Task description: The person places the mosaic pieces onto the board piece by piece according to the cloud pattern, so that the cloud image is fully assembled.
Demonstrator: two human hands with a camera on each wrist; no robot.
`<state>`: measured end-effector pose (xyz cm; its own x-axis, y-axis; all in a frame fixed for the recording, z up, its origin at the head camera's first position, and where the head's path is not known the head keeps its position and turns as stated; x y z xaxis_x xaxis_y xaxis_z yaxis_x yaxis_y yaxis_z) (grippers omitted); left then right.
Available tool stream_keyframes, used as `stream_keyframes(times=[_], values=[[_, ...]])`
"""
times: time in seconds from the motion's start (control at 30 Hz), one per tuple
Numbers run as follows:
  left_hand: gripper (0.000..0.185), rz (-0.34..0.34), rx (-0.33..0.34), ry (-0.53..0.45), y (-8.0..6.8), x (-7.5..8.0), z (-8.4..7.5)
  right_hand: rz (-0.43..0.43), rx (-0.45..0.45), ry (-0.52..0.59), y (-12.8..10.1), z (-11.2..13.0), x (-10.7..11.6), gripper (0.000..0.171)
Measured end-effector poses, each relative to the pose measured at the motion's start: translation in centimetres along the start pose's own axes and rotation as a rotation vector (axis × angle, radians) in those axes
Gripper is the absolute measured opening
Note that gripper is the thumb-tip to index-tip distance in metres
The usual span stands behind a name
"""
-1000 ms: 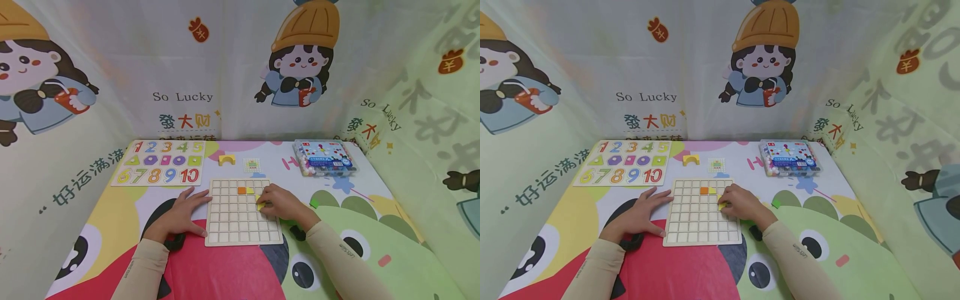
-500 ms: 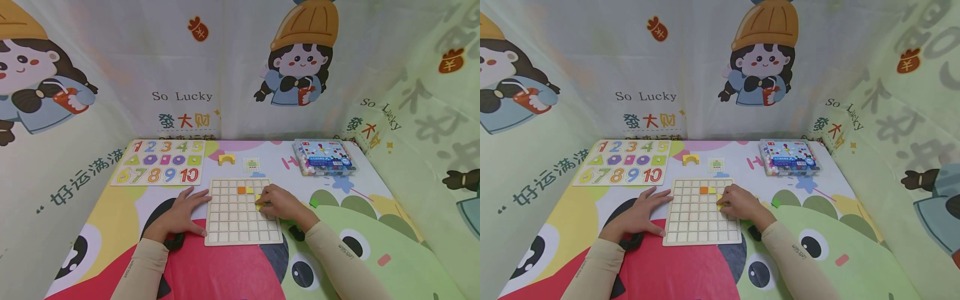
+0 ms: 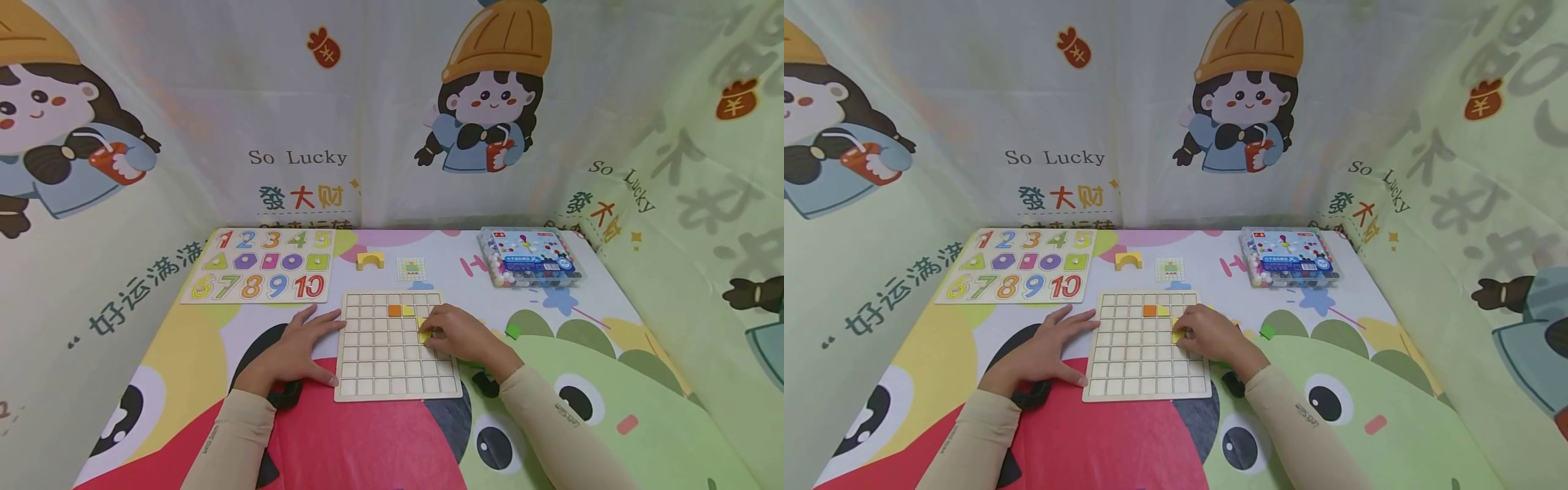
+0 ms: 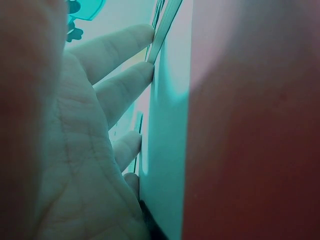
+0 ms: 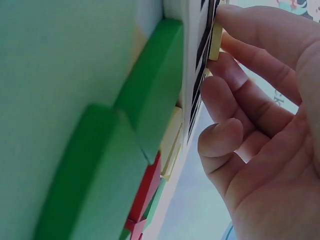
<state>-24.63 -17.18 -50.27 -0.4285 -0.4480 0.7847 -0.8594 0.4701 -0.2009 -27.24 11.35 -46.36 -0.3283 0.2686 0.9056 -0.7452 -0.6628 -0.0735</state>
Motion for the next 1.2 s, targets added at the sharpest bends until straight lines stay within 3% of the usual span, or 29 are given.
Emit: stream_keyframes(times=[0.3, 0.73, 0.93, 1.2], values=[[0.109, 0.001, 0.009, 0.004, 0.0, -0.1, 0.1, 0.002, -0.048, 0.014, -0.8, -0.1, 0.4, 0.022], [0.11, 0.003, 0.004, 0.007, 0.0, 0.0, -0.1, -0.206, -0.017, 0.112, -4.7, -0.9, 3.4, 0.019], [0.11, 0.007, 0.005, -0.006, 0.0, -0.1, -0.1, -0.248, -0.073, 0.168, -6.1, -2.5, 3.7, 0.019], [0.111, -0.001, 0.006, -0.004, 0.1, -0.1, 0.1, -0.283, -0.071, 0.151, -6.5, -3.7, 3.8, 0.017]])
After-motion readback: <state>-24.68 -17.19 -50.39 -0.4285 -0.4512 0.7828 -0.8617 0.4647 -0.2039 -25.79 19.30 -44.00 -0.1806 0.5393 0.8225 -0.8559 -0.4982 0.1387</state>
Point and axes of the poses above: each hand's wrist, its own y-axis towards the middle knuckle, its own x-axis out of the back of the hand, z = x × y, the point moved 8 cm from there along y, towards the middle knuckle, and after that the axes turned 6 degrees about z, right-handed, at the moved point
